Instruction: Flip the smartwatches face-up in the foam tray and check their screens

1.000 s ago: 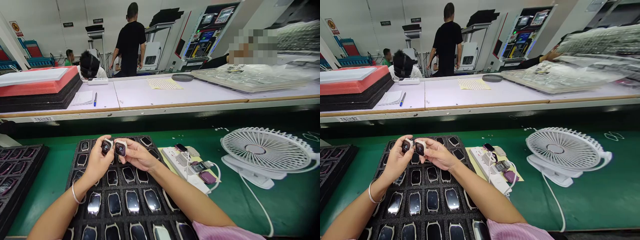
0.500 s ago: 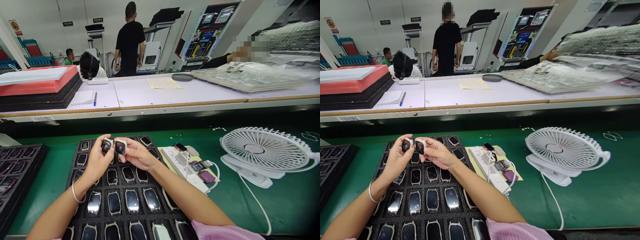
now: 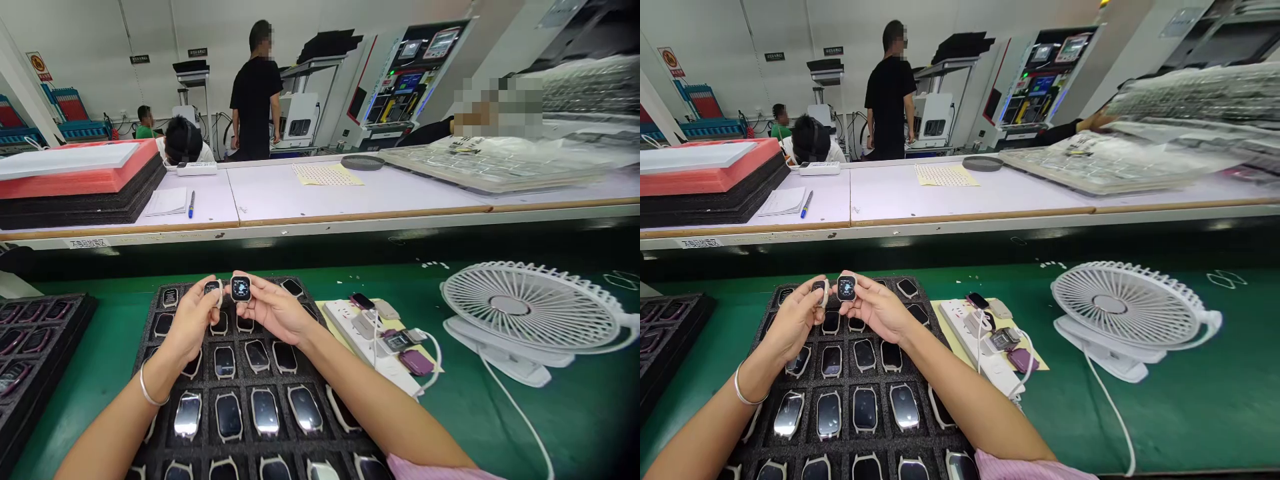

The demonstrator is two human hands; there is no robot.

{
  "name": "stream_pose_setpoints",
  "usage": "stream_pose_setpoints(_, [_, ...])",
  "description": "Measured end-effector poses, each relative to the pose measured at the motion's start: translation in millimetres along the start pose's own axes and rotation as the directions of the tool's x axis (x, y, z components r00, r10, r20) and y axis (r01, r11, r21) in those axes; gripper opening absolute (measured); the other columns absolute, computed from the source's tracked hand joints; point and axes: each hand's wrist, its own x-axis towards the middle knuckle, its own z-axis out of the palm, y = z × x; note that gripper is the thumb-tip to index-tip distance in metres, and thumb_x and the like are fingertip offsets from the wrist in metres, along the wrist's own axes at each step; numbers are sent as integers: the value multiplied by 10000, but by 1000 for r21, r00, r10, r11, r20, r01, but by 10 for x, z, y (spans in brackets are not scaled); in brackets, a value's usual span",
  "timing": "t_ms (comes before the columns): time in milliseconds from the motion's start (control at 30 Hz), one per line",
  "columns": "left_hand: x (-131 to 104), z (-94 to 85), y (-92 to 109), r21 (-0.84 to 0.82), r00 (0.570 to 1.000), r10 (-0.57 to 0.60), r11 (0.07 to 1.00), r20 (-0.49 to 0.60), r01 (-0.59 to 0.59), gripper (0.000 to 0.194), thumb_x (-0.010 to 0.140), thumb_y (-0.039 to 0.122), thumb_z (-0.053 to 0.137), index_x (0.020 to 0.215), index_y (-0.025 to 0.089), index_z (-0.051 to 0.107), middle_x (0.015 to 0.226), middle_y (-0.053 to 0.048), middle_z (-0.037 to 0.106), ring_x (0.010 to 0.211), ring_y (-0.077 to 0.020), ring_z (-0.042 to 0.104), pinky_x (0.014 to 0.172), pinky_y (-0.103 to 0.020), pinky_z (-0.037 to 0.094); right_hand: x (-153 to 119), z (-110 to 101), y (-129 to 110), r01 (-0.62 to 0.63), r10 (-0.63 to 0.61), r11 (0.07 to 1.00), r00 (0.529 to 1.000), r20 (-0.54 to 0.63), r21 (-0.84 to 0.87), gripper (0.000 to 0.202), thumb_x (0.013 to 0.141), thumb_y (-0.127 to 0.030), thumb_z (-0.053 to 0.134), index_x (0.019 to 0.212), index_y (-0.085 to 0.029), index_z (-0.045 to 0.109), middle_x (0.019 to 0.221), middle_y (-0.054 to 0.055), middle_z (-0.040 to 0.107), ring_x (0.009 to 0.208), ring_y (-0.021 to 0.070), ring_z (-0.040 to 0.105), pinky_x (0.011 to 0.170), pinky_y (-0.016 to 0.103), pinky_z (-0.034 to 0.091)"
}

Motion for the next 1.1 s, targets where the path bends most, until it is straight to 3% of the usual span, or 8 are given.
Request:
stream_pose_setpoints(133, [31,-17,-2,-104,999,-43,994,2,43,867,661,525,803,1355,107,493,698,38,589,494,-76,481,484,-218,364,40,-54,-8,-39,40,999,996,-79,17,478,817,-406,777,1216,-204,608,1025,88,729,724,167,669,689,295,486])
stream_pose_setpoints(267, [21,-42,-3,-81,999,11,997,45,-7,758,718,507,775,1336,138,538,767,3,642,538,-94,557,520,-231,422,23,-58,-8,-7,3,999,994,-105,-43,389,813,-369,772,1136,-209,625,1016,64,715,677,141,643,666,285,468])
stream_pose_setpoints(567, [14,-43,-9,-26,988,116,993,107,-113,602,734,378,775,1257,165,566,972,-32,667,588,-96,615,557,-246,499,-46,-8,-11,108,-123,970,991,-58,-218,419,811,-256,730,1207,-251,593,1019,13,665,676,121,636,679,293,478])
stream_pose_setpoints(733, [5,-37,-5,-23,981,123,992,151,-121,539,739,298,756,1218,155,555,978,-47,687,607,-101,625,566,-240,510,-54,-19,-8,127,-143,959,989,-44,-254,383,805,-210,689,1173,-235,587,1040,22,672,667,118,631,657,292,475])
stream_pose_setpoints(1100, [-19,-35,-13,10,982,102,994,158,-105,549,742,256,727,1263,184,570,1102,-64,673,678,-139,701,653,-283,571,-37,-29,6,164,-183,933,983,-32,-320,331,837,-270,709,1139,-226,581,992,17,665,639,112,613,635,291,494])
